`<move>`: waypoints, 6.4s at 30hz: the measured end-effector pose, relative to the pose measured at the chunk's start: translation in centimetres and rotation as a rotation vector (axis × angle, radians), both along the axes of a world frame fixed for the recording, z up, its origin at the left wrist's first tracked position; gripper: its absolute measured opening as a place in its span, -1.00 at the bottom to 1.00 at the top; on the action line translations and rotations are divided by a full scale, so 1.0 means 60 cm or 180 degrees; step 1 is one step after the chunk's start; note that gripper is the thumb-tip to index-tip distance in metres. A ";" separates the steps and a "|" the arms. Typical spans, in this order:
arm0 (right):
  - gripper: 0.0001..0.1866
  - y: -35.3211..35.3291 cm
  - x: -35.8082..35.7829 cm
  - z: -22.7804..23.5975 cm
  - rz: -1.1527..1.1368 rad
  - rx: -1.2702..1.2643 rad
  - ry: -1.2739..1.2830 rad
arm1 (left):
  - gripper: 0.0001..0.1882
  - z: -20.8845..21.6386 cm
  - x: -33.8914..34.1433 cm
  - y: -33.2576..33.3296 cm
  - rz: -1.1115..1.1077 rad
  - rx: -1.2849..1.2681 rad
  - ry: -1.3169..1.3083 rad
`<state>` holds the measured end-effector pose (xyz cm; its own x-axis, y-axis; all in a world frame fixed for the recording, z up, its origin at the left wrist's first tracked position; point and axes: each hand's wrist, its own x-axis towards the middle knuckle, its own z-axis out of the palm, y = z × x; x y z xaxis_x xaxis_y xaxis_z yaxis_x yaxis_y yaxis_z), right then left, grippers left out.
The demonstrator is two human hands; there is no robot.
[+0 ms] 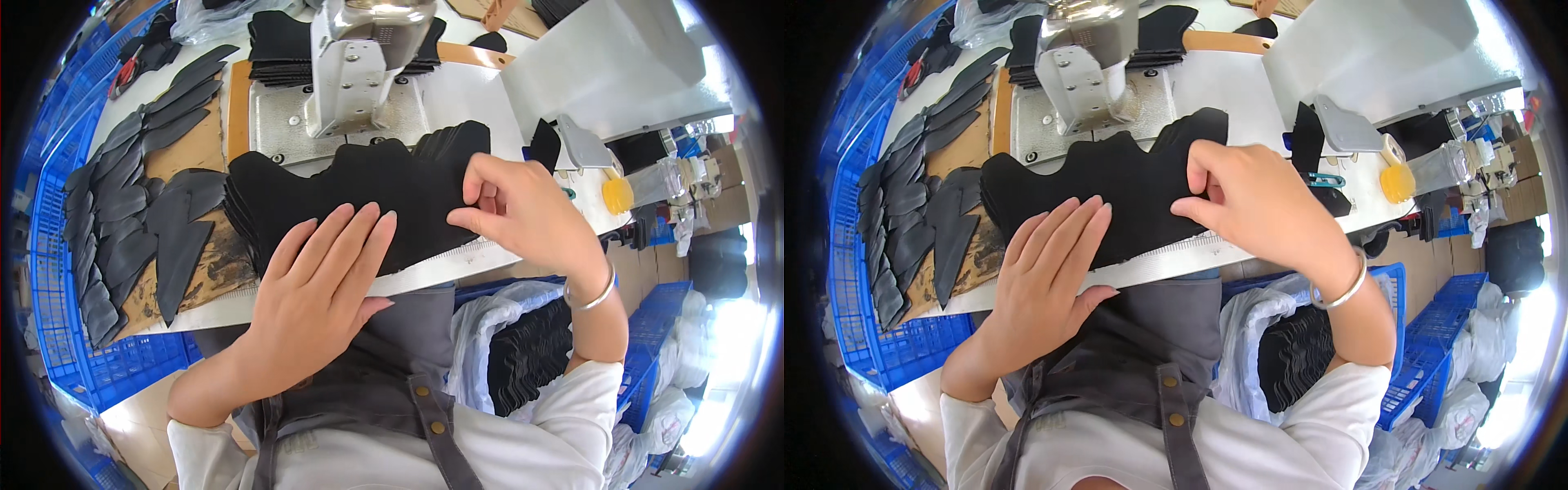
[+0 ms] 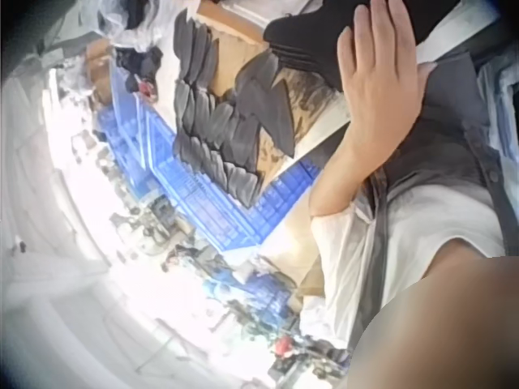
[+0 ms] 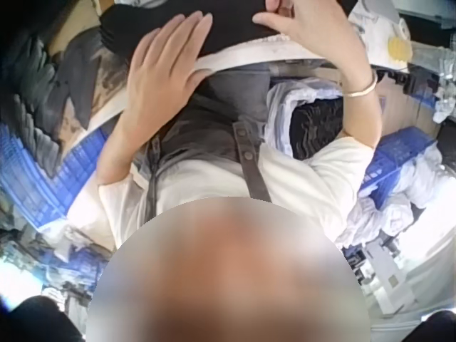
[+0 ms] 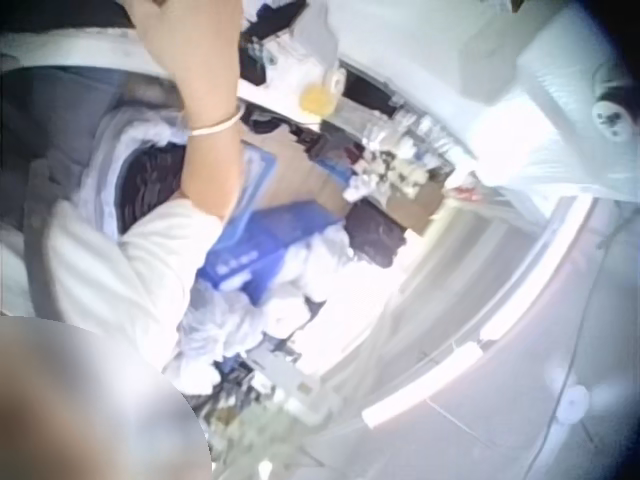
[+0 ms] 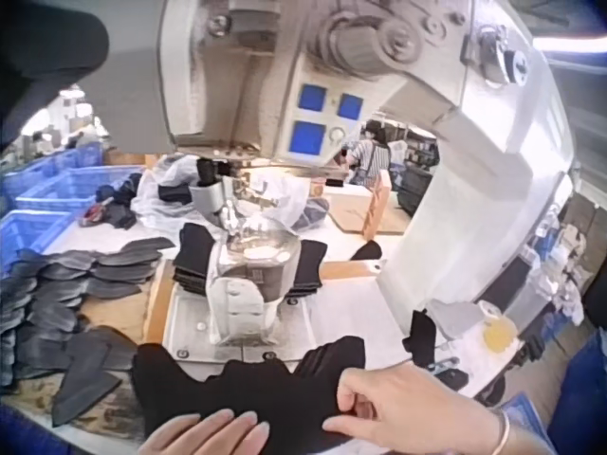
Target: Organizing and trimming shoe upper components at a manufacturing workbench.
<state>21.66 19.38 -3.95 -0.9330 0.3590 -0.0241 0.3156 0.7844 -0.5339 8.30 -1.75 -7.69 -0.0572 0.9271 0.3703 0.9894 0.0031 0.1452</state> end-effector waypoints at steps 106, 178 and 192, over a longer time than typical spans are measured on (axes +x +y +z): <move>-0.81 -0.107 -0.030 0.026 -0.0720 -0.0838 0.0471 | -0.25 -0.061 -0.058 -0.011 -0.0198 0.1269 -0.1577; -0.70 0.053 0.294 -0.072 -0.2560 -0.0808 0.3118 | -0.77 -0.009 -0.028 -0.055 -0.0495 0.0671 -0.2427; -0.69 0.196 0.320 -0.176 -0.3645 -0.1149 0.4011 | -0.80 -0.018 -0.024 -0.085 -0.0246 0.0742 -0.2480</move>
